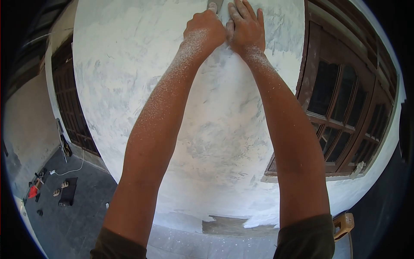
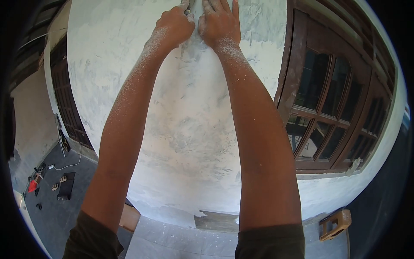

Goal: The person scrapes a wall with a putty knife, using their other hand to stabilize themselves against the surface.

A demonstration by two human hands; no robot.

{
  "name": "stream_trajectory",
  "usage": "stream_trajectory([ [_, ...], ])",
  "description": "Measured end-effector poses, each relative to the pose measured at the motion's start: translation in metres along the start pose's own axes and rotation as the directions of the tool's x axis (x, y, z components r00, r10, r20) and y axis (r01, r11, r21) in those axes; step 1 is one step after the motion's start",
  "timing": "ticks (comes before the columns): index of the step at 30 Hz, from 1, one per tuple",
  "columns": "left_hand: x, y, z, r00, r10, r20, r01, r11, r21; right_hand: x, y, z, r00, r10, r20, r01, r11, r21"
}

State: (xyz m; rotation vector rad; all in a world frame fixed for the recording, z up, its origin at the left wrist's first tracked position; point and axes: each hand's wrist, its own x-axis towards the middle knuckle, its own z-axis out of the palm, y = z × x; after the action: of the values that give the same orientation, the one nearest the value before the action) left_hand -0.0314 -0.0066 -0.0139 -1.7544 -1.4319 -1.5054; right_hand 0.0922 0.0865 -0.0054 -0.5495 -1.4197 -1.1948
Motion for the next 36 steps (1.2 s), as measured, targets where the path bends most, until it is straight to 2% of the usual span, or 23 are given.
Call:
stream_trajectory([
  [1, 0.018, 0.002, -0.008, 0.999, -0.020, 0.049, 0.019, 1.000, 0.021, 0.000, 0.000, -0.001, 1.000, -0.003, 0.005, 0.003, 1.000, 0.002],
  [2, 0.022, -0.002, -0.010, 1.000, 0.006, 0.029, -0.006, 1.000, -0.025, -0.002, -0.001, -0.002, 1.000, 0.000, 0.013, 0.000, 1.000, 0.003],
  [4, 0.000, 0.000, -0.013, 0.999, -0.023, 0.047, 0.024, 1.000, -0.021, -0.002, 0.000, -0.001, 1.000, 0.009, 0.006, -0.009, 1.000, 0.001],
  [6, -0.034, -0.010, 0.007, 0.999, -0.003, -0.033, 0.006, 0.995, 0.095, -0.004, -0.003, -0.001, 1.000, 0.018, 0.003, -0.018, 1.000, 0.010],
  [7, -0.039, -0.018, 0.016, 0.980, 0.135, -0.145, -0.105, 0.974, 0.201, -0.005, -0.003, -0.002, 1.000, 0.021, 0.017, -0.021, 1.000, 0.012],
  [8, -0.029, -0.021, 0.021, 0.979, 0.141, -0.150, -0.108, 0.972, 0.207, -0.002, -0.002, -0.002, 1.000, 0.021, 0.022, -0.021, 1.000, 0.012],
  [10, -0.008, -0.002, 0.003, 0.999, -0.035, -0.003, 0.035, 0.999, -0.002, -0.002, -0.002, -0.002, 1.000, 0.012, 0.003, -0.013, 1.000, 0.021],
  [11, 0.005, 0.005, -0.014, 0.996, -0.038, 0.077, 0.040, 0.999, -0.024, -0.003, -0.002, -0.003, 1.000, 0.006, -0.003, -0.006, 1.000, 0.029],
  [14, 0.022, 0.004, -0.007, 0.996, -0.062, 0.068, 0.064, 0.997, -0.038, -0.003, -0.002, -0.003, 1.000, -0.001, -0.002, 0.001, 1.000, 0.011],
  [17, -0.035, 0.003, 0.008, 1.000, -0.016, -0.024, 0.017, 0.998, 0.066, -0.002, -0.002, -0.003, 1.000, -0.007, 0.009, 0.008, 0.999, -0.044],
  [18, -0.040, 0.001, 0.009, 0.998, -0.045, 0.031, 0.046, 0.999, -0.019, -0.002, -0.004, -0.003, 1.000, -0.011, 0.009, 0.012, 0.999, -0.039],
  [20, -0.026, 0.003, 0.006, 1.000, -0.012, -0.026, 0.013, 1.000, 0.027, -0.002, -0.003, -0.004, 1.000, -0.017, 0.012, 0.018, 0.998, -0.052],
  [22, 0.009, 0.009, -0.017, 0.992, -0.054, 0.116, 0.055, 0.998, -0.001, -0.002, -0.003, -0.005, 1.000, -0.013, 0.001, 0.013, 1.000, -0.015],
  [24, 0.027, 0.003, -0.008, 0.994, -0.005, 0.113, 0.010, 0.999, -0.046, -0.002, -0.001, -0.006, 1.000, 0.000, -0.008, 0.000, 1.000, 0.022],
  [26, 0.001, 0.007, -0.009, 0.997, -0.059, 0.058, 0.059, 0.998, -0.004, -0.002, -0.003, -0.005, 1.000, 0.002, 0.015, -0.002, 1.000, 0.015],
  [27, -0.016, 0.006, -0.002, 0.999, -0.044, 0.033, 0.043, 0.999, 0.011, -0.002, -0.003, -0.004, 1.000, 0.002, 0.020, -0.003, 1.000, 0.023],
  [28, -0.027, -0.001, 0.012, 0.999, 0.017, -0.040, -0.013, 0.994, 0.106, -0.002, -0.003, -0.003, 1.000, 0.007, 0.014, -0.007, 1.000, 0.009],
  [30, -0.021, -0.006, 0.028, 0.982, 0.083, -0.173, -0.051, 0.982, 0.184, 0.000, -0.002, -0.003, 1.000, 0.009, -0.002, -0.009, 1.000, -0.013],
  [32, 0.004, 0.006, 0.000, 0.999, -0.011, 0.038, 0.009, 0.999, 0.054, -0.003, -0.002, -0.004, 1.000, -0.006, 0.008, 0.006, 1.000, -0.015],
  [34, 0.035, 0.005, -0.004, 0.998, -0.040, 0.058, 0.043, 0.998, -0.042, -0.003, -0.003, -0.001, 1.000, -0.004, -0.004, 0.004, 1.000, -0.001],
  [36, 0.030, 0.005, -0.004, 0.998, -0.024, 0.054, 0.023, 1.000, 0.017, -0.003, 0.000, -0.002, 1.000, 0.012, -0.017, -0.012, 1.000, 0.012],
])
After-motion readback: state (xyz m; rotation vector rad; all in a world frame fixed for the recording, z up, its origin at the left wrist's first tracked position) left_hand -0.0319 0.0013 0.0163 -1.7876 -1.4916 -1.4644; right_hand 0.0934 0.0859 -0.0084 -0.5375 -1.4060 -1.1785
